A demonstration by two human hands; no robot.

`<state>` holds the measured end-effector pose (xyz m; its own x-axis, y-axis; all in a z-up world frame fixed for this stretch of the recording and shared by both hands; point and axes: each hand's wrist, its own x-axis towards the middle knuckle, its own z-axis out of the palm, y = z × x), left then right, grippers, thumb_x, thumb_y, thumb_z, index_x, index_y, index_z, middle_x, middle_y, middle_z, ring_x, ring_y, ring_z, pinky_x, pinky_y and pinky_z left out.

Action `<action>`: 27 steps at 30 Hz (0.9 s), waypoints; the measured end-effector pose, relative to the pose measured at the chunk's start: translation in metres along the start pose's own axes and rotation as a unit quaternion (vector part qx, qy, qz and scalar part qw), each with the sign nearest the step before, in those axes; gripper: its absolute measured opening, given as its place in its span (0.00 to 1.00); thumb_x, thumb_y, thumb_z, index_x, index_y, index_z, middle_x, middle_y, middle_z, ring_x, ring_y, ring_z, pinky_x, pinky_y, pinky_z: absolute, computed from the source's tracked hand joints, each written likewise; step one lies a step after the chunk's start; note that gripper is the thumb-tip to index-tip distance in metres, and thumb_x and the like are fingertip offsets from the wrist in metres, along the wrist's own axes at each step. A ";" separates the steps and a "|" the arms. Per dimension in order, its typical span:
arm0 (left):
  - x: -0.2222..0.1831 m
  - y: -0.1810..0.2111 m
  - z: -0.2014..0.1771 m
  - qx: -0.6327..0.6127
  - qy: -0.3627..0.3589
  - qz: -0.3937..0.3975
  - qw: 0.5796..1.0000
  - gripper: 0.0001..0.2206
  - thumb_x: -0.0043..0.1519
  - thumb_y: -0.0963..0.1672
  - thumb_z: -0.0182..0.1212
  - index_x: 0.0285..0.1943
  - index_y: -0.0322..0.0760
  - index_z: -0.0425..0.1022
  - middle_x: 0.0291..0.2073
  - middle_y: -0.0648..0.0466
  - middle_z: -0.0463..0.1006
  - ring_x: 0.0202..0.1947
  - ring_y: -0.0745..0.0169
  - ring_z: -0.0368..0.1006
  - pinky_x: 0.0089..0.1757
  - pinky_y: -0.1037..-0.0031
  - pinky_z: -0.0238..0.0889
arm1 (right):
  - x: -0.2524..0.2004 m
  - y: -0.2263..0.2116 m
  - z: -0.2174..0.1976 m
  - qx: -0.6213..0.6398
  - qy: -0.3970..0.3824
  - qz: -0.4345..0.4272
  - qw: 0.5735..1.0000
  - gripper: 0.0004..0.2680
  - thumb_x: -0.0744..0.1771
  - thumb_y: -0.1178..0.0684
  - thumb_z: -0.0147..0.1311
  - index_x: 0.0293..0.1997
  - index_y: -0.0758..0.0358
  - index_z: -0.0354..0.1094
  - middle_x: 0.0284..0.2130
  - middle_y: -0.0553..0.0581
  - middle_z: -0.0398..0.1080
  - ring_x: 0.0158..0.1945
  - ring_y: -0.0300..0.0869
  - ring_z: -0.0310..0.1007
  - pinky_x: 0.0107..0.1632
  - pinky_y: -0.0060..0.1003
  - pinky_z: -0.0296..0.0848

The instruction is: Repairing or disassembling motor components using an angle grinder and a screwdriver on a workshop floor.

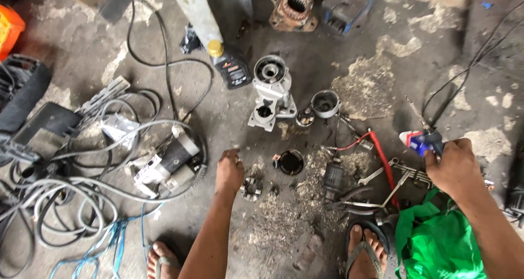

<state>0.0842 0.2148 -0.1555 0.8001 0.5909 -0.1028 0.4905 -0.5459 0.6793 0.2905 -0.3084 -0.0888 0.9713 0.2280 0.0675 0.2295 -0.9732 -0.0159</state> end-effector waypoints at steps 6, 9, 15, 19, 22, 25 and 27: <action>-0.027 0.001 0.013 0.242 -0.057 0.085 0.965 0.25 0.62 0.45 0.51 0.71 0.37 0.60 0.65 0.44 0.65 0.60 0.44 0.65 0.55 0.58 0.68 | -0.004 -0.002 -0.022 0.074 -0.030 0.007 0.997 0.14 0.69 0.47 0.55 0.40 0.75 0.71 0.41 0.71 0.70 0.37 0.62 0.75 0.46 0.50 0.77; -0.059 0.028 -0.003 0.289 -0.171 0.106 0.936 0.22 0.68 0.49 0.46 0.71 0.41 0.58 0.64 0.47 0.64 0.62 0.49 0.64 0.57 0.55 0.68 | -0.008 -0.006 -0.028 0.128 -0.038 0.008 0.991 0.12 0.68 0.47 0.57 0.39 0.68 0.68 0.30 0.66 0.73 0.31 0.58 0.75 0.39 0.48 0.75; -0.090 0.017 0.008 0.324 -0.248 0.097 0.908 0.32 0.64 0.49 0.60 0.77 0.44 0.53 0.75 0.46 0.50 0.74 0.42 0.46 0.65 0.51 0.53 | -0.014 -0.022 -0.054 0.165 -0.120 0.042 0.978 0.11 0.69 0.44 0.56 0.40 0.64 0.67 0.24 0.62 0.77 0.26 0.53 0.77 0.35 0.45 0.74; -0.100 0.017 0.011 0.282 -0.209 0.123 0.928 0.28 0.62 0.45 0.62 0.71 0.33 0.59 0.68 0.44 0.59 0.62 0.45 0.61 0.54 0.57 0.73 | -0.023 -0.031 -0.060 0.193 -0.107 0.032 0.975 0.11 0.68 0.45 0.57 0.41 0.63 0.69 0.24 0.60 0.77 0.25 0.53 0.76 0.33 0.44 0.73; -0.115 0.009 0.024 0.200 -0.146 0.191 0.950 0.23 0.53 0.41 0.63 0.60 0.38 0.68 0.59 0.47 0.66 0.56 0.43 0.66 0.45 0.57 0.72 | -0.030 -0.020 -0.045 0.169 -0.083 -0.017 0.982 0.14 0.67 0.43 0.56 0.49 0.63 0.70 0.32 0.65 0.77 0.34 0.61 0.77 0.39 0.50 0.74; -0.123 0.036 0.032 0.181 -0.177 0.118 0.960 0.23 0.59 0.37 0.56 0.66 0.41 0.64 0.61 0.47 0.65 0.54 0.43 0.70 0.40 0.58 0.83 | -0.037 -0.032 -0.059 0.189 -0.086 -0.034 0.978 0.10 0.68 0.48 0.58 0.48 0.64 0.70 0.28 0.63 0.76 0.28 0.55 0.75 0.35 0.46 0.72; -0.131 0.046 0.034 0.184 -0.202 0.095 0.957 0.23 0.61 0.38 0.56 0.67 0.43 0.62 0.63 0.47 0.62 0.54 0.44 0.70 0.41 0.57 0.82 | -0.040 -0.035 -0.060 0.201 -0.100 -0.030 0.974 0.10 0.68 0.49 0.58 0.48 0.64 0.70 0.28 0.62 0.76 0.27 0.54 0.75 0.34 0.46 0.71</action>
<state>0.0134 0.0926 -0.1355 0.9188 0.2236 -0.3254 0.3522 -0.8366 0.4196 0.2404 -0.2853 -0.0312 0.9389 0.3249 -0.1137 0.2535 -0.8762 -0.4099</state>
